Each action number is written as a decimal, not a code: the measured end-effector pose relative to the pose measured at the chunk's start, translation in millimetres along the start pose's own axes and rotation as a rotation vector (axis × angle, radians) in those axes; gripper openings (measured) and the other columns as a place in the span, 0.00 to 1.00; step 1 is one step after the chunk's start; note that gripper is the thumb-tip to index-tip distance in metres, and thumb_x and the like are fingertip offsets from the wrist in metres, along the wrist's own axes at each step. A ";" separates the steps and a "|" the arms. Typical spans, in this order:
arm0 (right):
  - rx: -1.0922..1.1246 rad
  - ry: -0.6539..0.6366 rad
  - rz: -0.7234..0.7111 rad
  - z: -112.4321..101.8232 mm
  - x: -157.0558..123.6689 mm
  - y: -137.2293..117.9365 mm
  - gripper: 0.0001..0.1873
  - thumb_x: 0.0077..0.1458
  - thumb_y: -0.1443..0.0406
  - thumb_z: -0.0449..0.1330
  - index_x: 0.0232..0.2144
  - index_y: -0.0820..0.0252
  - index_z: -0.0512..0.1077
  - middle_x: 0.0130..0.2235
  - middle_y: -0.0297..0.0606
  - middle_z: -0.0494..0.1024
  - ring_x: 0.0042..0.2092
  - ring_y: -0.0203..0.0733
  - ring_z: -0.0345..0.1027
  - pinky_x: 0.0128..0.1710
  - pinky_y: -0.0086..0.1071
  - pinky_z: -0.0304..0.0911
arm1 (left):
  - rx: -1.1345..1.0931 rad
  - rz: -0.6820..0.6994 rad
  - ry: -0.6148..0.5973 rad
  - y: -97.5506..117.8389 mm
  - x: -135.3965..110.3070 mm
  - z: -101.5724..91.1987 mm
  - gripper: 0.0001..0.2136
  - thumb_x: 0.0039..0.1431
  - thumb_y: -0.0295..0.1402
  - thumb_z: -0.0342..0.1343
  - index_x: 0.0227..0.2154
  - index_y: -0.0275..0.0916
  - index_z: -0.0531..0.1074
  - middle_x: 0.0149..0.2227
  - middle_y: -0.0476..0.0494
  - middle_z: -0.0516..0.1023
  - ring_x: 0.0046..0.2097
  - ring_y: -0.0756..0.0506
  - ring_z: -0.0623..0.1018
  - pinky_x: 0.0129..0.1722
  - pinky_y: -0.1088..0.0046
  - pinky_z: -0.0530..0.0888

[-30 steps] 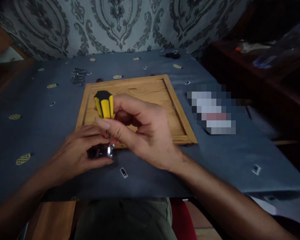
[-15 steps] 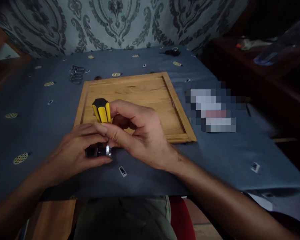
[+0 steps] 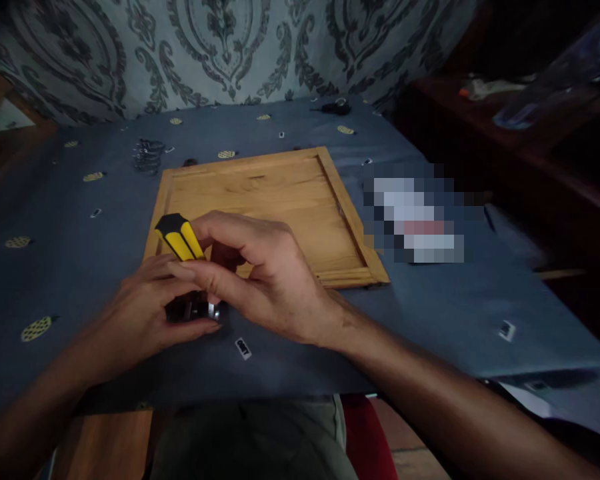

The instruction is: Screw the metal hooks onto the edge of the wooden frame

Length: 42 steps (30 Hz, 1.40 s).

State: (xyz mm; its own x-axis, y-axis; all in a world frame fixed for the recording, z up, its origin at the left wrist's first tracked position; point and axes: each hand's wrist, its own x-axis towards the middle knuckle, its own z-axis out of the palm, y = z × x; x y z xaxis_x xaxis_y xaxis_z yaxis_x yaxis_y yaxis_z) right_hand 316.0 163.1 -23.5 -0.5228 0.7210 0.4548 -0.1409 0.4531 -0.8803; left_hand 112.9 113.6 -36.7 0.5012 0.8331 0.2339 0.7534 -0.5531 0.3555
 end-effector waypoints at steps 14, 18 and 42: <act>0.067 0.042 0.023 3.8 2.3 2.7 0.13 0.58 0.62 0.72 0.32 0.58 0.70 0.29 0.26 0.69 0.26 0.29 0.66 0.23 0.26 0.65 | -0.028 -0.031 -0.004 0.8 -1.2 1.0 0.11 0.56 0.35 0.70 0.41 0.44 0.79 0.39 0.50 0.79 0.44 0.41 0.79 0.48 0.59 0.75; 0.117 0.029 0.035 3.4 3.2 2.1 0.12 0.58 0.60 0.71 0.35 0.58 0.72 0.32 0.27 0.71 0.27 0.28 0.67 0.25 0.25 0.66 | -0.044 -0.028 0.003 0.3 -1.5 1.4 0.10 0.56 0.34 0.70 0.41 0.44 0.79 0.40 0.50 0.80 0.44 0.41 0.79 0.48 0.59 0.75; 0.069 0.218 0.034 -3.1 4.9 0.6 0.20 0.60 0.50 0.67 0.30 0.58 0.71 0.28 0.26 0.72 0.22 0.27 0.69 0.19 0.22 0.66 | -0.026 -0.032 -0.010 -2.3 -1.2 2.6 0.15 0.52 0.38 0.74 0.39 0.39 0.80 0.44 0.43 0.83 0.46 0.38 0.80 0.47 0.54 0.76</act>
State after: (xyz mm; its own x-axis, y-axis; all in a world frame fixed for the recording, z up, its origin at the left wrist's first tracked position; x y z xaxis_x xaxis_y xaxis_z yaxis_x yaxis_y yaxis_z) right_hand 315.9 168.5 -21.4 -0.3355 0.8349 0.4364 -0.1868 0.3951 -0.8995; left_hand 111.7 113.9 -40.2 0.4814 0.8503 0.2125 0.7581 -0.5257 0.3860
